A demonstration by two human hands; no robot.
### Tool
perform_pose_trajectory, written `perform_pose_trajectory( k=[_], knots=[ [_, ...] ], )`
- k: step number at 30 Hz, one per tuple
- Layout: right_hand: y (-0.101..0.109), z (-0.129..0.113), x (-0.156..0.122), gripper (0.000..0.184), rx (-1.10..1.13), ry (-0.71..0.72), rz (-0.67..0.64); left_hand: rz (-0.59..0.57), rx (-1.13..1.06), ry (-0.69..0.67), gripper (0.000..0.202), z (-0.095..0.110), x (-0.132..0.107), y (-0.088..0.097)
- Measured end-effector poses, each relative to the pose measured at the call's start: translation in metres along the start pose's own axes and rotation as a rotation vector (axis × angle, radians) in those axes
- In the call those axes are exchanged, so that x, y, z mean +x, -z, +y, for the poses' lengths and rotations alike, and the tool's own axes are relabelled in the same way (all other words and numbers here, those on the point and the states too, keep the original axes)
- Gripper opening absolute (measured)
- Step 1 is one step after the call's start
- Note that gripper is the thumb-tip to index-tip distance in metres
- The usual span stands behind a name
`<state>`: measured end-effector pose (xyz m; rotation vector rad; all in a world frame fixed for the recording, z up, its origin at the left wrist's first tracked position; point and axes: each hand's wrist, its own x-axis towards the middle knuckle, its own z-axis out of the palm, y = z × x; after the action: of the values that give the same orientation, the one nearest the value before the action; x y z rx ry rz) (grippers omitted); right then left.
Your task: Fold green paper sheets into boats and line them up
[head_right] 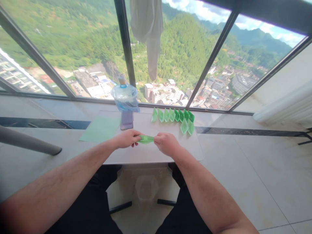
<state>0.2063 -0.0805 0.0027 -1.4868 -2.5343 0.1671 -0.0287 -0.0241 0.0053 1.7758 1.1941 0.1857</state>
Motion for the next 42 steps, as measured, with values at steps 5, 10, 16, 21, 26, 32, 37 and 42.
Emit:
perform_pose_trajectory(
  k=[5,10,16,21,26,32,37,42],
  knots=[
    [-0.004,0.006,-0.023,0.030,-0.156,-0.144,0.090,0.145,-0.154,-0.002,0.069,0.003,0.007,-0.002],
    [-0.004,0.019,-0.039,0.034,-0.248,-0.515,0.221,0.196,-0.010,-0.011,0.073,-0.004,0.010,0.001],
    [-0.003,0.026,-0.028,0.032,-0.259,-0.724,0.113,0.188,0.152,-0.029,0.054,-0.003,0.003,0.004],
    [-0.007,0.027,-0.017,0.033,-0.224,-0.796,0.059,0.170,0.188,-0.042,0.051,-0.004,0.002,0.003],
    [-0.009,0.034,-0.012,0.035,-0.212,-0.815,0.052,0.158,0.232,-0.056,0.049,-0.008,0.006,0.003],
    [-0.009,0.043,-0.010,0.034,-0.221,-0.814,0.025,0.125,0.272,-0.057,0.051,-0.007,0.008,0.003],
    [-0.009,0.047,-0.009,0.034,-0.221,-0.793,0.048,0.111,0.284,-0.053,0.052,-0.008,0.008,0.002],
    [-0.010,0.048,-0.009,0.034,-0.222,-0.795,0.014,0.098,0.309,-0.054,0.054,-0.009,0.010,0.002]
  ],
)
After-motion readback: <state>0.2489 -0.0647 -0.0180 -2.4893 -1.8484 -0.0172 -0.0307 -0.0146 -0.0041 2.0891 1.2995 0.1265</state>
